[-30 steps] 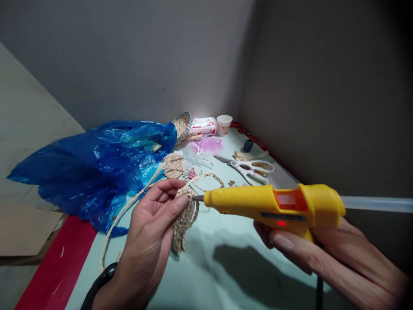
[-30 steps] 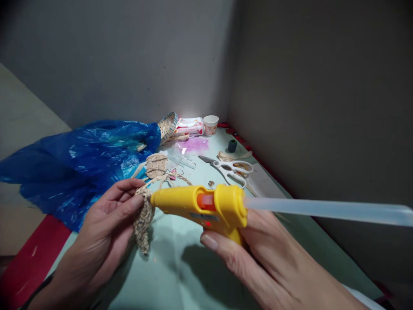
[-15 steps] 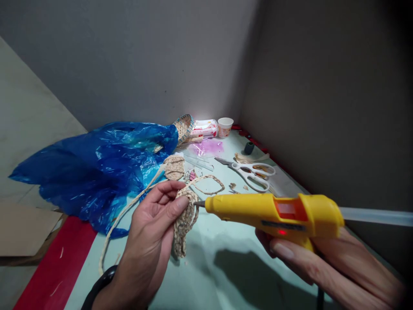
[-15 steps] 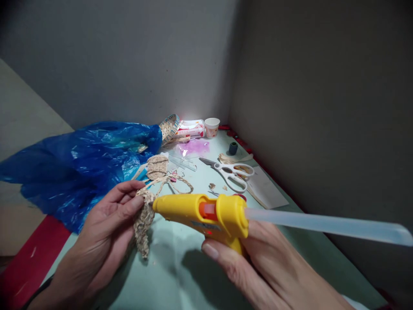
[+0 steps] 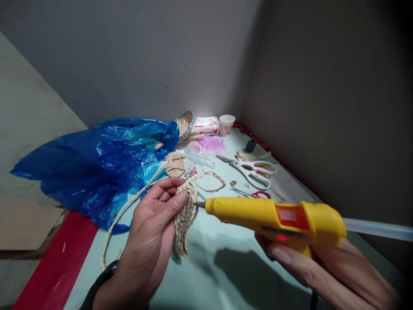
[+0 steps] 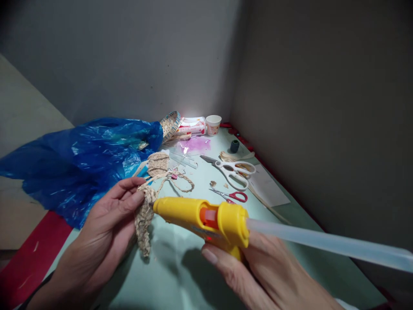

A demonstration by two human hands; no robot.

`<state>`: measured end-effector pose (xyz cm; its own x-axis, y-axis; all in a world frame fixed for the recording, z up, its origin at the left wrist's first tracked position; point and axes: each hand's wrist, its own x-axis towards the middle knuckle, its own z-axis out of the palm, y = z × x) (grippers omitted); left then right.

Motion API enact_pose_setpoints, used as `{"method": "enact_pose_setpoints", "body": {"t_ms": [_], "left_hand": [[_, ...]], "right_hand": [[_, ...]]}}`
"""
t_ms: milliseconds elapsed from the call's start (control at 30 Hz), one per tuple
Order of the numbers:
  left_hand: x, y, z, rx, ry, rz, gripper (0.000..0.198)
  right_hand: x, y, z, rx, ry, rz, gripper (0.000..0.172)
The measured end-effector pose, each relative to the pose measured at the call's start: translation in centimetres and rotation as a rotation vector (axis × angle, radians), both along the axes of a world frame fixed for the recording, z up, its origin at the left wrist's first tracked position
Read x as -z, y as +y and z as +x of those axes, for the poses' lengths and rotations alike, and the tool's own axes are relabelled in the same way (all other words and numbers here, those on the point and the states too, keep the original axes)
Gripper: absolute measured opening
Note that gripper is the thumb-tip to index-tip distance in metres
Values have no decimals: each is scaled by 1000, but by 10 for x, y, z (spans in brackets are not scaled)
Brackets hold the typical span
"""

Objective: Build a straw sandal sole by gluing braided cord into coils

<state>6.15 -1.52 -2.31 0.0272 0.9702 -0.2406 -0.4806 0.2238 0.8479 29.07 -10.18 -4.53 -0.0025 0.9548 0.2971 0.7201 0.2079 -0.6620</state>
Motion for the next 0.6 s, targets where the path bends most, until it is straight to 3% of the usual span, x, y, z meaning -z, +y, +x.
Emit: {"method": "enact_pose_setpoints", "body": {"t_ms": [167,333,600], "left_hand": [[-2,1,2,-15,-9,-28,22],[-5,1,3,-20,-36,-52,17],[-6,0,3,-21,-75,-82,17]], "right_hand": [[-9,4,-11,-12,8,68,24],[-18,10,-14,-101,30,-6,25],[-12,8,-10,-106,59,-8,20]]}}
